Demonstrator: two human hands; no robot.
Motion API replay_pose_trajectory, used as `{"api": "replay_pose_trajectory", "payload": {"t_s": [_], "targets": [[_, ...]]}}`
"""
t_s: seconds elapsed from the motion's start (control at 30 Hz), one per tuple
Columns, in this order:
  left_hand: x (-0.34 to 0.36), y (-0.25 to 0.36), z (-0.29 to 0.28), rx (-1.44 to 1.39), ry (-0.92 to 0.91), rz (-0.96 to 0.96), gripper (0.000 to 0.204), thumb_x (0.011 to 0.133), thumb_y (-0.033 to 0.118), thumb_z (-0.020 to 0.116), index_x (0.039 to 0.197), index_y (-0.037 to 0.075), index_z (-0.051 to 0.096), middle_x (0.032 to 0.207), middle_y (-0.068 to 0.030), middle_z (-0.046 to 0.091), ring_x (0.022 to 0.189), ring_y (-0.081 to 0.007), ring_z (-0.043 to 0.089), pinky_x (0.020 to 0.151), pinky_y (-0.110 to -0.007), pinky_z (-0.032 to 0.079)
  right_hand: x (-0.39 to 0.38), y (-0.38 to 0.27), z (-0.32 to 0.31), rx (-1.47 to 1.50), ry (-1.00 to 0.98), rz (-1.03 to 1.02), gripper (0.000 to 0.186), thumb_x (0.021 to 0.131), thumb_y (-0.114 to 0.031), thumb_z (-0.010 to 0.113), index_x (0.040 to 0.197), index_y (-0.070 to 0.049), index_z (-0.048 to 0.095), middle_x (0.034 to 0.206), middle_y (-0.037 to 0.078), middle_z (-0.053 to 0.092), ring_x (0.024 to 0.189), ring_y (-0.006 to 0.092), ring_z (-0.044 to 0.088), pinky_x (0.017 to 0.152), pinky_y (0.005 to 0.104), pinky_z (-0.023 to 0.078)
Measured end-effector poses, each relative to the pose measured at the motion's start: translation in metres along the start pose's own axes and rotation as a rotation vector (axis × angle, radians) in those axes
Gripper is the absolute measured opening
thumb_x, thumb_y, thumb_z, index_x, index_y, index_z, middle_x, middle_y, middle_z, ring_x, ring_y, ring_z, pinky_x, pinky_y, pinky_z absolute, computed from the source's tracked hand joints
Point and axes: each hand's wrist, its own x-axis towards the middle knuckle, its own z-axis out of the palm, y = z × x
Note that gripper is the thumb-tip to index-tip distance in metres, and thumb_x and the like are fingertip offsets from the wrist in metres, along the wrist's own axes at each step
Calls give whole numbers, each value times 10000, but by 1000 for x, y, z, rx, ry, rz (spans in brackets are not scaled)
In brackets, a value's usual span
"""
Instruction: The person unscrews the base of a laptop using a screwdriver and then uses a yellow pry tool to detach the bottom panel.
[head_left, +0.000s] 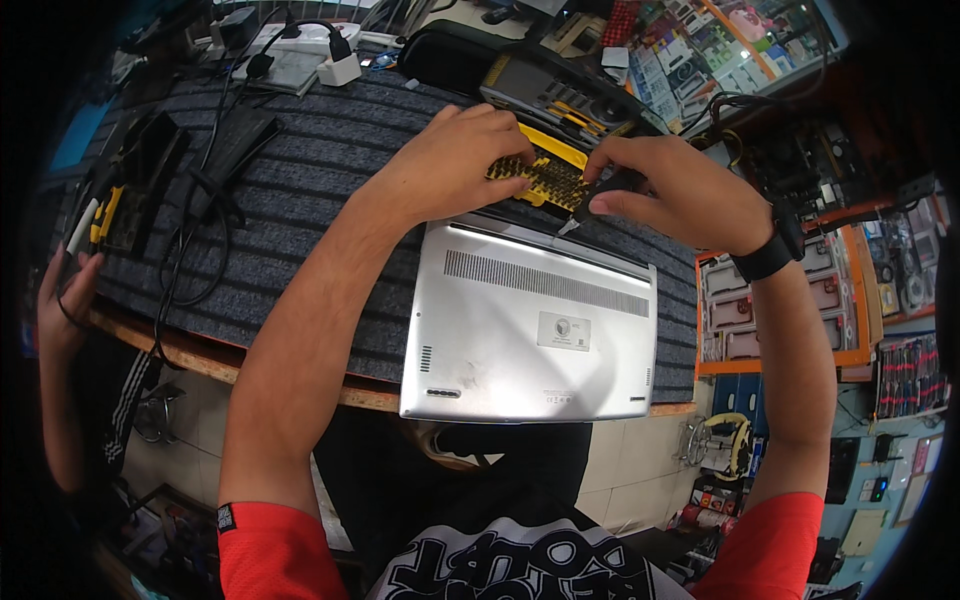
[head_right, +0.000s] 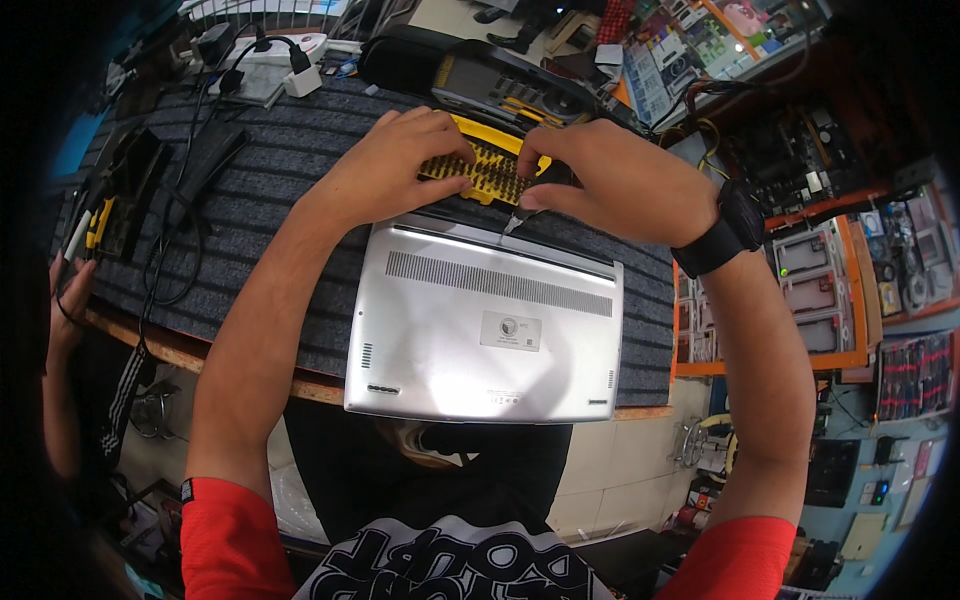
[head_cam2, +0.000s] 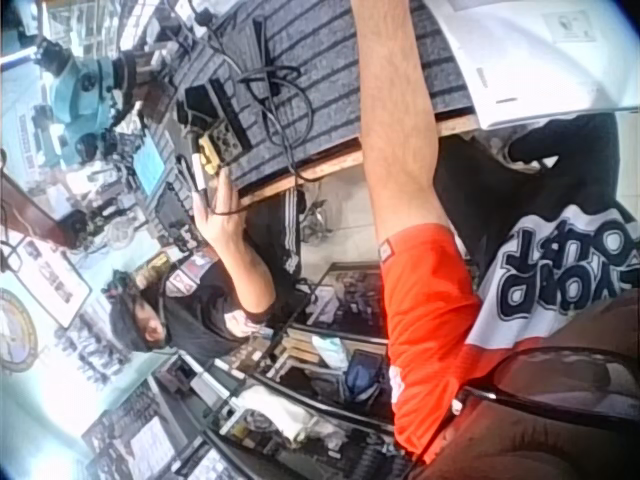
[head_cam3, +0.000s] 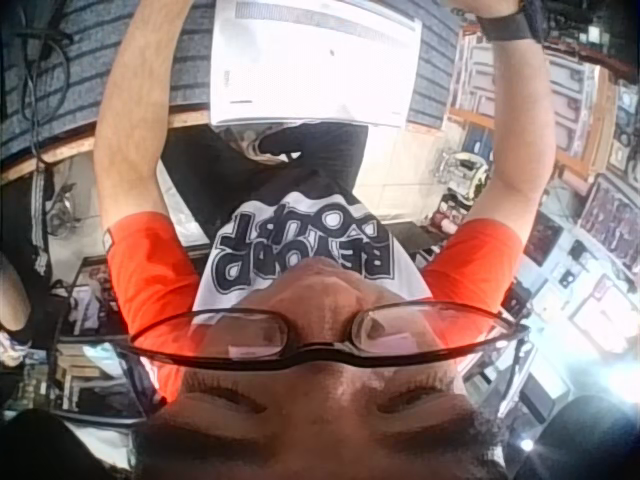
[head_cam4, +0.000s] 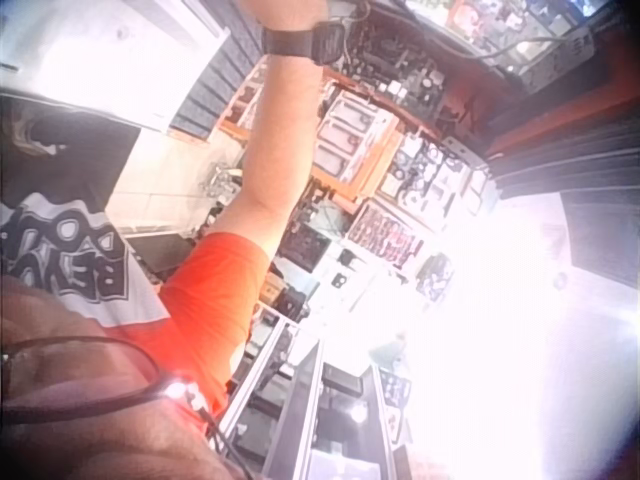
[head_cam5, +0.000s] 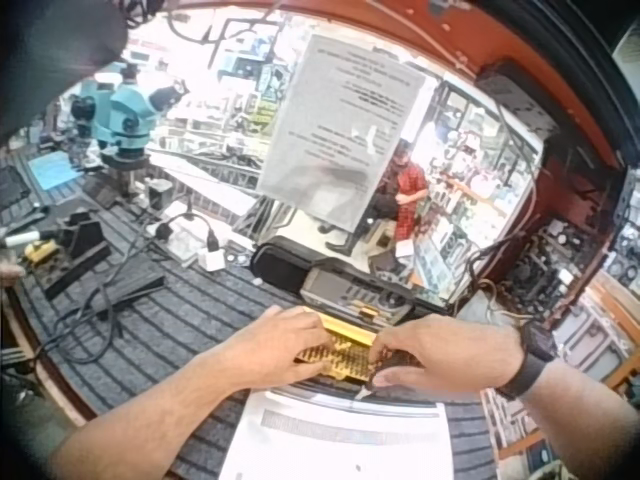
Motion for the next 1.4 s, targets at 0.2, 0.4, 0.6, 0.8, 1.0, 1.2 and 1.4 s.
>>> {"api": "replay_pose_trajectory", "payload": {"t_s": [0.2,0.4,0.6,0.8,1.0,1.2,1.4], "targets": [[-1,2,-1,-138,-50,1,286,902,297,782,1089,83,751,1092,-44,699,1129,-223,625,1070,-416,422,-5,6,-2,44,22,-67,264,881,-22,749,1133,-64,681,1131,78,680,936,225,686,795,311,566],[2,10,-5,-477,-197,-68,256,845,250,849,1013,67,790,1007,-53,730,1005,-205,677,952,-362,512,-17,8,-15,138,117,-41,279,880,2,736,1145,-61,677,1093,50,663,917,156,666,785,295,564],[2,17,-9,-581,-239,-136,197,866,195,836,995,53,790,947,-39,719,874,-156,668,825,-298,537,-21,13,-17,237,162,-22,263,894,16,715,1147,-32,660,1115,30,639,941,108,635,783,258,540],[1,7,-9,-620,-151,-132,137,870,127,818,960,33,772,924,-22,703,858,-122,639,787,-268,526,-31,28,3,381,362,-84,256,913,17,712,1160,-8,651,1161,35,619,969,85,610,773,235,522],[-16,-52,-60,-242,254,-268,132,864,105,778,973,37,749,907,-6,699,864,-89,622,764,-248,503,-82,58,44,700,675,109,292,920,-17,740,1200,-25,658,1224,55,628,946,89,616,757,236,524],[-33,-104,-66,-128,348,-423,161,850,107,777,970,6,740,858,-23,723,794,-97,659,755,-251,528,-108,121,124,995,879,117,305,931,-29,729,1217,-19,624,1283,99,583,912,110,616,709,252,510],[-31,-113,-52,-51,339,-513,149,853,109,778,967,22,741,849,-38,751,806,-114,705,761,-273,546,-116,147,169,1120,986,115,320,953,-55,708,1252,-37,598,1297,119,566,918,134,616,736,273,513]]}}
